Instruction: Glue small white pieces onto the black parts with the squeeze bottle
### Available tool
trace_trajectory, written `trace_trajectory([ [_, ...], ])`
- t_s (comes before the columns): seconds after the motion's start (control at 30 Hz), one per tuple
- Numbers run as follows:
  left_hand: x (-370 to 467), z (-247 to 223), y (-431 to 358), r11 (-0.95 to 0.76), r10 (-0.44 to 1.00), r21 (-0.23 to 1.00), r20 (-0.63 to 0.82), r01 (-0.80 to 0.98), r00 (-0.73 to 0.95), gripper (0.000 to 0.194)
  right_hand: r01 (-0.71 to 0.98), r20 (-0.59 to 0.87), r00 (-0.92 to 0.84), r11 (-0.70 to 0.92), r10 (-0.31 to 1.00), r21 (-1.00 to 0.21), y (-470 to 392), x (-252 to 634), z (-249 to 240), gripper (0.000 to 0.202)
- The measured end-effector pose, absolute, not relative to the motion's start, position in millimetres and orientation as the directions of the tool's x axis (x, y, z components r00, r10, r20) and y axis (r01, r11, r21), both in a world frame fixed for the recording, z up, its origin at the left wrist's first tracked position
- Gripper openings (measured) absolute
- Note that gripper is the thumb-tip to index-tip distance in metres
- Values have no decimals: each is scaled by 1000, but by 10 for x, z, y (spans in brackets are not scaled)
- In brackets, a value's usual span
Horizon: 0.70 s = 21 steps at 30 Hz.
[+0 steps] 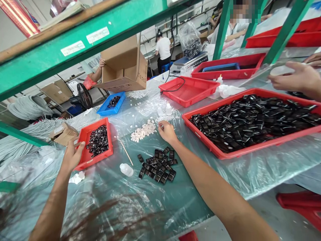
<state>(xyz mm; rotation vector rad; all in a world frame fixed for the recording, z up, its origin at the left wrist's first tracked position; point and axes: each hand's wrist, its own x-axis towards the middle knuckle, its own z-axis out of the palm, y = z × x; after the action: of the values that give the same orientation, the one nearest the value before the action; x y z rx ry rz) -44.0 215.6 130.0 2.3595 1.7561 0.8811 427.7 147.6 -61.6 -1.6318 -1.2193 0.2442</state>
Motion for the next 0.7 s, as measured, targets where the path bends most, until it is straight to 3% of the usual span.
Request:
trace_trajectory([
  [0.1, -519, 1165, 1916, -368, 888, 407, 422, 836, 185, 45, 624, 393, 428, 49, 814, -780, 1464, 4259, -598, 25],
  [0.4, -678, 399, 1293, -342, 925, 560, 341, 754, 167, 61, 784, 362, 109, 144, 926, -604, 1375, 4097, -588, 16],
  [0.7, -542, 258, 1224, -471, 881, 567, 263, 676, 394, 45, 860, 334, 116, 74, 935, -505, 1340, 4089, -560, 20],
])
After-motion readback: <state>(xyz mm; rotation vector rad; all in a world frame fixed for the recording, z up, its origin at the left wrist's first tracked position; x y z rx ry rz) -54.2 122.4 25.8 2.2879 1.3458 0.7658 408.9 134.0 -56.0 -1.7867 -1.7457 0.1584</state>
